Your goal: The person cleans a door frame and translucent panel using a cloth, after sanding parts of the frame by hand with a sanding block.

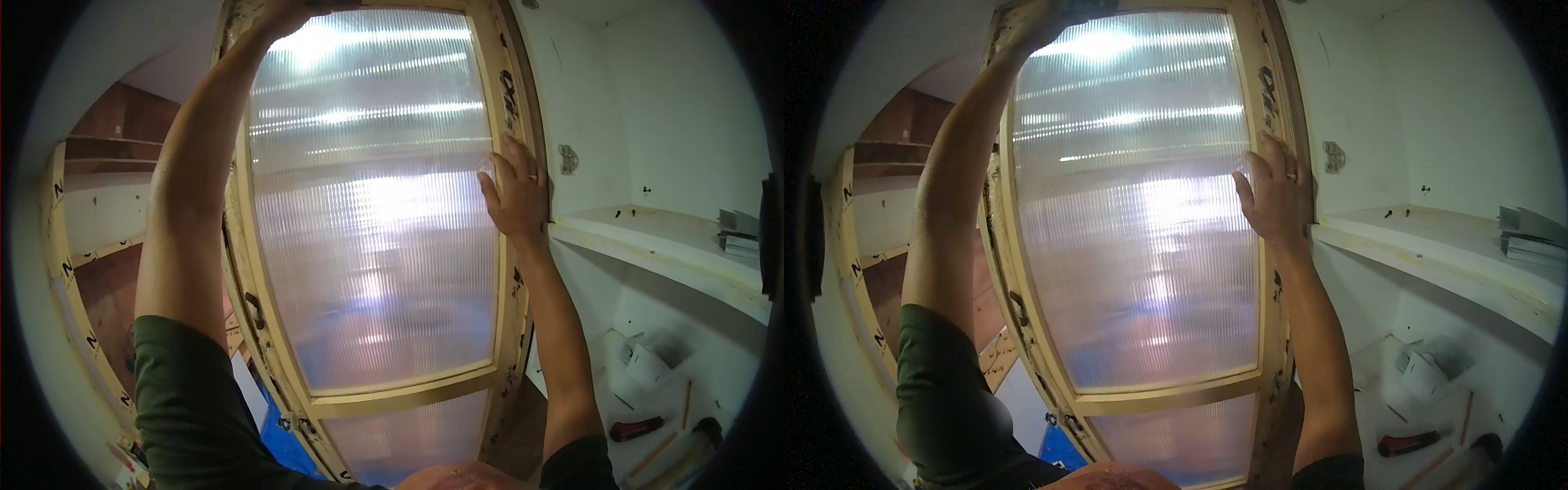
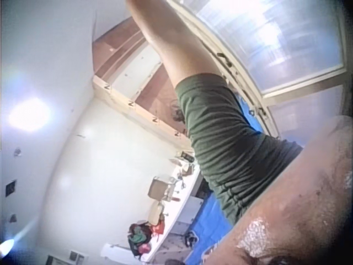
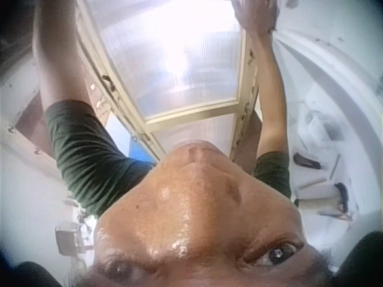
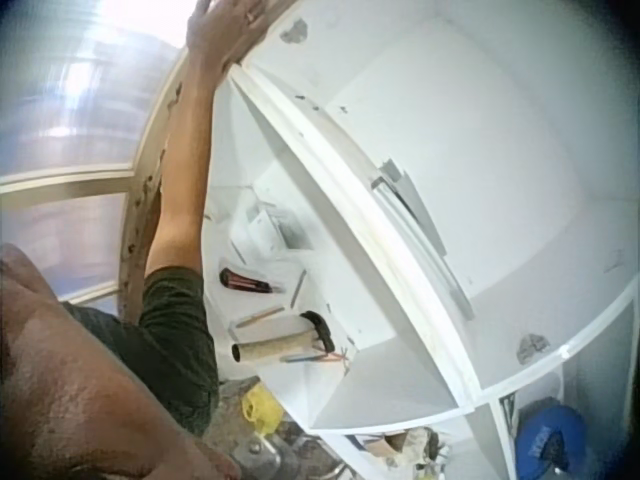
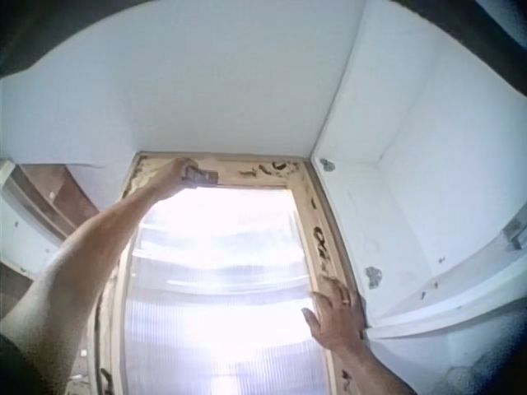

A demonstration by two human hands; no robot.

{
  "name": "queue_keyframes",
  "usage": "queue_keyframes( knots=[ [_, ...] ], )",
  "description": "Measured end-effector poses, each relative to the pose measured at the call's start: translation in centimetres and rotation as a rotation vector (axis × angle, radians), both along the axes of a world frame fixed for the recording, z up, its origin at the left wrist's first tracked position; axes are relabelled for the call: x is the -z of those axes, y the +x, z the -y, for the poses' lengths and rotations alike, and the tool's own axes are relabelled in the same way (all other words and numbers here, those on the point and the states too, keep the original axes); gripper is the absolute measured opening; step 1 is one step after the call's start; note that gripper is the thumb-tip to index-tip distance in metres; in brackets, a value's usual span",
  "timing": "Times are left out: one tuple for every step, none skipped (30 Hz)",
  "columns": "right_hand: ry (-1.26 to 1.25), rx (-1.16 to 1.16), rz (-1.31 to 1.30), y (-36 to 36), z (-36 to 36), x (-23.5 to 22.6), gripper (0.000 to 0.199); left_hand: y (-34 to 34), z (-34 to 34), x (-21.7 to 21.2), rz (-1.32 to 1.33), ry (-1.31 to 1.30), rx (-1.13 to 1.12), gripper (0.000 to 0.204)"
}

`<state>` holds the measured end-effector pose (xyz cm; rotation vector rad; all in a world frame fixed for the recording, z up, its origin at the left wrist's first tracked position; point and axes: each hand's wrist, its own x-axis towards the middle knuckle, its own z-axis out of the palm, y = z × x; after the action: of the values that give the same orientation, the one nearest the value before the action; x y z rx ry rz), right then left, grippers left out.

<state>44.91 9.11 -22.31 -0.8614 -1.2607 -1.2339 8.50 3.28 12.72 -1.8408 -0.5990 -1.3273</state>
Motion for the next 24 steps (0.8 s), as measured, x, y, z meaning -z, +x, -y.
queue_keyframes(
  knots=[
    [-0.010, -0.019, 0.002, -0.7, -0.4, 0.0, 0.039, -1.1, -0.1, -0.3, 0.010, -0.038, 0.040, 0.048],
    [0.004, -0.001, 0.001, -0.3, -0.4, 0.0, 0.038, 0.1, 0.3, 0.4, 0.035, -0.028, 0.032, 0.048],
    [0.017, 0.014, 0.002, 0.0, -0.4, 0.1, 0.037, 1.1, 0.9, 1.1, 0.062, -0.019, 0.020, 0.047],
    [0.029, 0.036, 0.000, 0.5, -0.5, 0.2, 0.037, 2.0, 0.8, 1.5, 0.086, -0.011, 0.016, 0.047],
    [0.046, 0.035, 0.004, 0.8, -0.6, 0.2, 0.036, 2.2, -0.1, 0.9, 0.056, -0.012, 0.015, 0.046],
    [0.062, 0.033, 0.008, 1.0, -0.8, 0.1, 0.036, 2.5, -0.6, 0.5, 0.025, -0.015, 0.015, 0.046],
    [0.084, 0.013, 0.016, 0.7, -0.8, 0.0, 0.035, 2.3, -0.2, 0.4, 0.001, -0.012, -0.004, 0.045],
    [0.092, 0.014, 0.022, 0.6, -0.7, -0.1, 0.035, 2.2, -0.1, 0.5, 0.011, 0.036, -0.044, 0.045],
    [0.099, 0.017, 0.027, 0.6, -0.5, -0.1, 0.035, 2.1, 0.0, 0.6, 0.021, 0.084, -0.082, 0.044],
    [0.105, 0.022, 0.032, 0.7, -0.5, -0.1, 0.035, 2.2, 0.0, 0.6, 0.030, 0.131, -0.118, 0.044],
    [0.101, 0.023, 0.026, 0.8, -0.5, 0.0, 0.035, 2.5, -0.1, 0.6, 0.045, 0.097, -0.089, 0.043],
    [0.096, 0.016, 0.026, 0.8, -0.7, 0.0, 0.035, 2.6, 0.1, 0.8, 0.066, 0.062, -0.066, 0.043],
    [0.094, 0.011, 0.027, 0.6, -0.8, -0.1, 0.034, 2.4, -0.1, 0.7, 0.089, 0.029, -0.042, 0.043],
    [0.096, 0.010, 0.026, 0.4, -0.9, -0.1, 0.034, 2.1, -0.2, 0.6, 0.079, 0.050, -0.070, 0.043],
    [0.098, 0.011, 0.024, 0.3, -0.9, 0.0, 0.034, 1.9, -0.3, 0.3, 0.070, 0.071, -0.097, 0.043],
    [0.097, 0.014, 0.021, 0.2, -1.0, 0.0, 0.034, 2.1, -0.4, 0.5, 0.057, 0.088, -0.122, 0.044],
    [0.098, 0.012, 0.019, 0.2, -1.1, 0.1, 0.034, 2.2, -0.6, 0.6, 0.061, 0.074, -0.081, 0.044],
    [0.099, 0.010, 0.018, 0.2, -1.1, 0.1, 0.034, 2.5, -0.9, 0.8, 0.064, 0.059, -0.040, 0.044],
    [0.102, 0.012, 0.015, 0.3, -1.2, 0.0, 0.034, 2.9, -0.9, 0.9, 0.066, 0.047, 0.003, 0.044],
    [0.105, 0.009, 0.014, 0.4, -1.3, 0.0, 0.034, 3.4, -1.0, 0.9, 0.061, 0.043, 0.014, 0.043],
    [0.109, 0.006, 0.012, 0.5, -1.5, 0.0, 0.034, 3.8, -1.0, 1.0, 0.056, 0.040, 0.025, 0.041],
    [0.113, -0.001, 0.011, 0.4, -1.5, 0.0, 0.034, 3.7, -1.3, 0.8, 0.052, 0.037, 0.031, 0.040],
    [0.106, -0.012, 0.015, 0.3, -1.3, 0.0, 0.034, 3.6, -1.4, 0.5, 0.022, 0.020, 0.060, 0.039],
    [0.101, -0.023, 0.019, 0.1, -1.1, 0.0, 0.034, 3.4, -1.3, 0.1, -0.008, 0.004, 0.089, 0.038]
  ],
)
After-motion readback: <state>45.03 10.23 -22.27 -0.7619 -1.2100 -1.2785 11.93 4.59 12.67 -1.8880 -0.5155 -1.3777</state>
